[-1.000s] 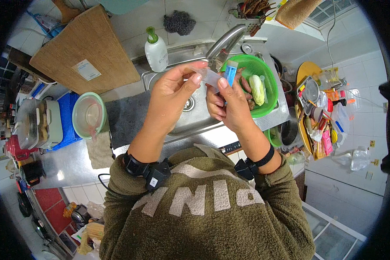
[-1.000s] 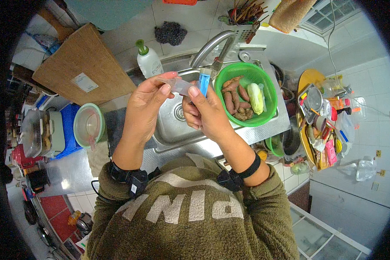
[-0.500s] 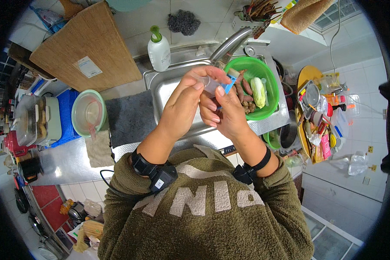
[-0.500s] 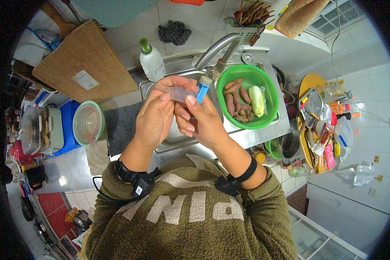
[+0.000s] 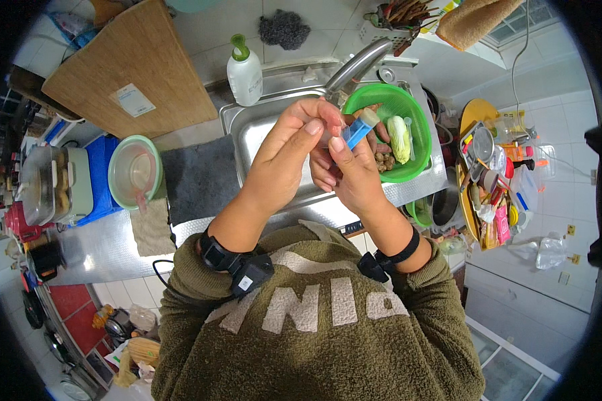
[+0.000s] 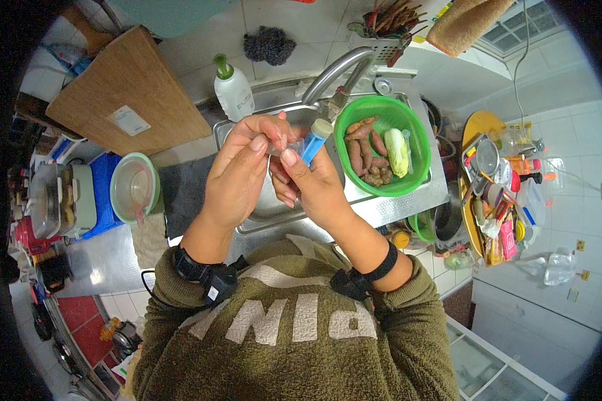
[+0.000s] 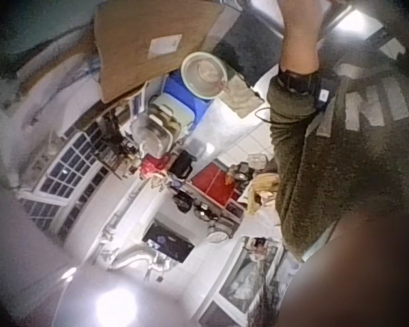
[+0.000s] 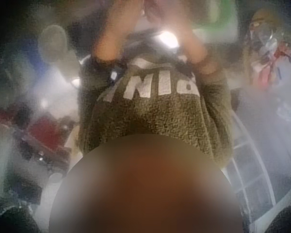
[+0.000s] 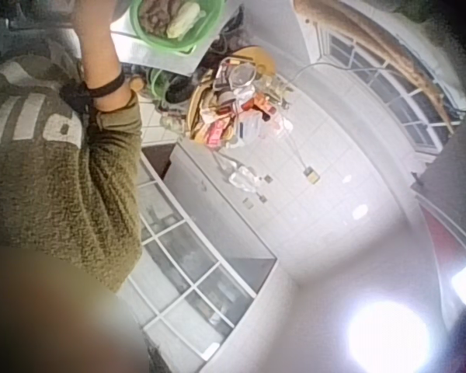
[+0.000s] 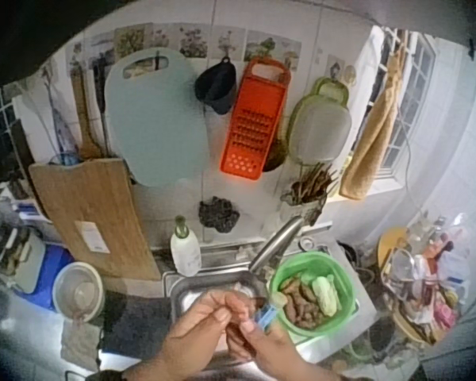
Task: The person assembles a small syringe by attaching a blue cap, then walks to the stove to check a pan of boiling noodles before returning to the sink. They continue assembling the syringe by attaching a red tube and inserting a thin white tube into the syringe tip.
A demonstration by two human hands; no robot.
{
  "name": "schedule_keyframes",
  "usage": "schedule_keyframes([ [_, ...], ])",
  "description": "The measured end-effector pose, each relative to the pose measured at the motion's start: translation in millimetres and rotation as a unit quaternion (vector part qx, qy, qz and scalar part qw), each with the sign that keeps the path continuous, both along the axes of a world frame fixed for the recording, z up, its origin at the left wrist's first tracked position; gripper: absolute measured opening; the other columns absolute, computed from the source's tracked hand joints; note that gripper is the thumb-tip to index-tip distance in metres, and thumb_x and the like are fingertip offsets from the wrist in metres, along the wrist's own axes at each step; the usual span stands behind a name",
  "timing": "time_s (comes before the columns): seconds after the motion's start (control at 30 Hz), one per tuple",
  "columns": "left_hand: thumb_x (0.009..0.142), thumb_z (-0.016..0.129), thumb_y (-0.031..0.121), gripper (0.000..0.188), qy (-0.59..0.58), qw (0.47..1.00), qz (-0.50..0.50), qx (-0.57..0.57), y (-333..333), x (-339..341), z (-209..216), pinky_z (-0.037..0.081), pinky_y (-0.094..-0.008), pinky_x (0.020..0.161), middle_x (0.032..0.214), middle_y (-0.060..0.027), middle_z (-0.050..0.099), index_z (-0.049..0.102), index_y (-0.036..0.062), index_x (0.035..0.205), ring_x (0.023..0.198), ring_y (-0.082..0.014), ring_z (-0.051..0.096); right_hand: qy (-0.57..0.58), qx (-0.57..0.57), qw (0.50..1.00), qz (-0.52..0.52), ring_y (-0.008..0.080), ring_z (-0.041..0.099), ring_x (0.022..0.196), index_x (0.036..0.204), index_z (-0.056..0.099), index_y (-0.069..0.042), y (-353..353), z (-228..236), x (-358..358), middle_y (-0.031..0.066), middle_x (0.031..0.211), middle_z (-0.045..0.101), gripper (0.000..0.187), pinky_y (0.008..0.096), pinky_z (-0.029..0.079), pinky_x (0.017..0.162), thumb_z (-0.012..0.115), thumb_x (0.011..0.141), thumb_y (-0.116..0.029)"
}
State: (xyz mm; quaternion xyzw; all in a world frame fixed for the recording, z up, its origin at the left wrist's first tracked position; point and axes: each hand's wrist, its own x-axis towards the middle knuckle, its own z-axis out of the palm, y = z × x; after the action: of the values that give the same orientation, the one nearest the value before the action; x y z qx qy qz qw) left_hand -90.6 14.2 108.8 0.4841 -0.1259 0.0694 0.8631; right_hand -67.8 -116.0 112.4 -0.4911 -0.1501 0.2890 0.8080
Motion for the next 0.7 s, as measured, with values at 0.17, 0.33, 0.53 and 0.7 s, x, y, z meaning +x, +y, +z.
schedule_keyframes([
  [0.17, 0.095, 0.038, 0.02, 0.038, -0.003, 1.0, -0.004, 0.013, 4.0, 0.9, -2.8, 0.032, -0.0366, 0.103, 0.111, -0.0132, 0.055, 0.045, -0.0045, 0.123, 0.107, -0.0206, 0.051, 0.086, 0.054, 0.994, 0.048, 0.0088, 0.035, 0.044, 0.115, 0.038, -0.012, -3.0, 0.5, 4.3, 0.0023, 0.068, 0.037, 0.034, 0.0217, 0.03, 0.039, 0.047, 0.096, -0.037],
  [0.33, 0.097, 0.03, 0.01, 0.031, -0.05, 0.992, 0.043, 0.109, 10.3, 5.8, -2.1, 0.036, -0.0331, 0.1, 0.119, -0.0153, 0.056, 0.05, -0.0045, 0.117, 0.11, -0.0199, 0.052, 0.082, 0.025, 0.996, 0.03, 0.0079, 0.034, 0.042, 0.12, 0.038, -0.01, -3.1, 1.9, 3.5, 0.0014, 0.066, 0.038, 0.036, 0.0212, 0.03, 0.037, 0.047, 0.096, -0.036],
  [0.53, 0.101, 0.032, 0.018, 0.031, -0.048, 0.996, 0.056, 0.042, 2.5, 7.6, -2.8, 0.039, -0.0326, 0.097, 0.116, -0.0151, 0.057, 0.047, -0.0028, 0.117, 0.108, -0.0198, 0.054, -0.101, -0.057, 0.991, -0.067, 0.006, 0.038, 0.046, 0.123, 0.038, -0.004, 1.1, -2.5, 4.8, 0.0021, 0.07, 0.045, 0.038, 0.0199, 0.032, 0.04, 0.052, 0.095, -0.025],
  [0.7, 0.1, 0.035, 0.024, 0.032, 0.012, 0.998, 0.043, -0.053, -1.2, 8.5, -2.1, 0.039, -0.0375, 0.099, 0.118, -0.018, 0.054, 0.045, -0.001, 0.117, 0.11, -0.0244, 0.052, -0.317, -0.189, 0.916, -0.156, 0.0215, 0.054, 0.058, 0.116, 0.043, -0.001, 4.0, -15.2, 6.8, 0.0082, 0.082, 0.055, 0.035, 0.032, 0.043, 0.051, 0.059, 0.089, -0.016],
])
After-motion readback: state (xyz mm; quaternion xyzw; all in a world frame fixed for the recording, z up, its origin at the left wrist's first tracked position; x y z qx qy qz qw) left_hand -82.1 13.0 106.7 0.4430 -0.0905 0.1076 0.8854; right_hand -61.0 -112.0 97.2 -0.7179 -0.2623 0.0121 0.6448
